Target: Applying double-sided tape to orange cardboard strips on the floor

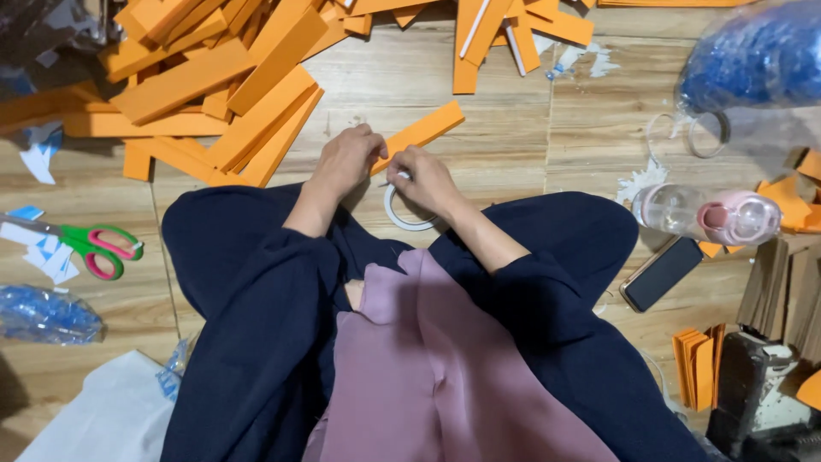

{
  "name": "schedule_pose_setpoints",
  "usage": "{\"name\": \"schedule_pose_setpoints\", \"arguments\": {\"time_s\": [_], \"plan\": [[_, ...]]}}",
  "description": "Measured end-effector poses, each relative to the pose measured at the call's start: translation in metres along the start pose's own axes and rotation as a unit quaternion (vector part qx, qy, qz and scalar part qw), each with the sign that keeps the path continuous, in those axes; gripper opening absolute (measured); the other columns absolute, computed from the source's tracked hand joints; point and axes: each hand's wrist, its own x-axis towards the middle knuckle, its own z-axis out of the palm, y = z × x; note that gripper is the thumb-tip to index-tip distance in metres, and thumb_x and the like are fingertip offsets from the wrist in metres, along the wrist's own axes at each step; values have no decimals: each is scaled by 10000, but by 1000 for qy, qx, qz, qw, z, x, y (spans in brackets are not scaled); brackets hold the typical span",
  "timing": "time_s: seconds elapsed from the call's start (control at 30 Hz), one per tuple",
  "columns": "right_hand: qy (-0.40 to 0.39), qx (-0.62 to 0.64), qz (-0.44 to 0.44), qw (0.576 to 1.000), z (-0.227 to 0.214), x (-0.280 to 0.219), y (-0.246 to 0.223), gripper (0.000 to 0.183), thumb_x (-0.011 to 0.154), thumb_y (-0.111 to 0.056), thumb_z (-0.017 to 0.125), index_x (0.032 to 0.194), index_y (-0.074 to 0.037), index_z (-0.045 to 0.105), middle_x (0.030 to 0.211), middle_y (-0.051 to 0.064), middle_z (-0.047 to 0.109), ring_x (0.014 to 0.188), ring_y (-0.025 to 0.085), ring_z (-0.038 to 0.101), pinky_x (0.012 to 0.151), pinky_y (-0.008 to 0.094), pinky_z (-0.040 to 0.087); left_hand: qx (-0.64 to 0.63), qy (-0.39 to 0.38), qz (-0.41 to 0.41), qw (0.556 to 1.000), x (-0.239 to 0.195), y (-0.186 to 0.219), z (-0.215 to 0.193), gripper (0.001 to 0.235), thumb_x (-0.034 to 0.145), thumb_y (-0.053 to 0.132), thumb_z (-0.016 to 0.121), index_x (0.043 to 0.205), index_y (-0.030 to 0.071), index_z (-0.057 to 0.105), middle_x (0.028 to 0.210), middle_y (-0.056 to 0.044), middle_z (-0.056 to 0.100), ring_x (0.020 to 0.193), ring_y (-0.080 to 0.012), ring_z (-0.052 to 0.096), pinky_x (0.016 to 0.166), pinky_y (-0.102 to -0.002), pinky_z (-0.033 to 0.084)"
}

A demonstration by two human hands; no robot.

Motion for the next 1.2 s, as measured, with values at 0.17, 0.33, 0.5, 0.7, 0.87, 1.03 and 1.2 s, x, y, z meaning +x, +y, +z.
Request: {"name": "schedule_pose_setpoints", "arguments": {"time_s": [0.17,0.33,0.5,0.7,0.87,1.03,1.2], "plan": [[13,23,14,1000,0,1,-7,96,757,-238,659,812,-174,612,826,50,524,843,294,579,717,396,469,35,-16,-2,999,5,-6,-4,71,789,146,632,774,210,604,816,6,552,872,-238,568,746,-377,409],[36,46,23,998,6,8,-5,89,765,-260,662,815,-206,612,829,22,495,838,271,566,720,383,460,43,-15,7,999,10,-13,2,95,760,165,669,745,224,597,803,31,564,849,-211,566,733,-363,363],[59,51,24,997,5,10,-10,69,769,-205,656,806,-169,610,807,47,482,793,287,567,693,379,452,25,-29,2,999,10,-12,-2,97,763,150,663,736,216,596,818,15,567,854,-226,563,728,-360,346],[66,42,33,996,5,11,-14,78,769,-193,658,813,-154,607,801,56,487,774,294,574,675,381,456,24,-32,4,999,11,-13,-2,90,763,153,668,744,208,598,815,2,569,850,-235,567,730,-365,354],[66,42,41,996,4,12,-17,85,774,-194,655,811,-142,598,799,71,488,760,317,571,667,405,454,21,-32,12,999,12,-15,-2,89,757,139,662,749,203,600,810,-3,567,844,-241,567,720,-366,367],[65,35,48,996,4,10,-19,99,779,-213,650,817,-148,587,805,64,489,766,311,575,678,411,458,12,-43,22,999,6,-10,-11,102,757,85,603,765,186,605,823,-28,564,852,-265,560,709,-369,385],[67,24,49,996,3,10,-21,99,785,-214,646,815,-151,576,798,59,485,777,311,579,673,411,464,17,-84,11,996,6,-8,-16,223,608,108,650,820,169,614,878,-45,566,895,-298,557,717,-414,419]]}}
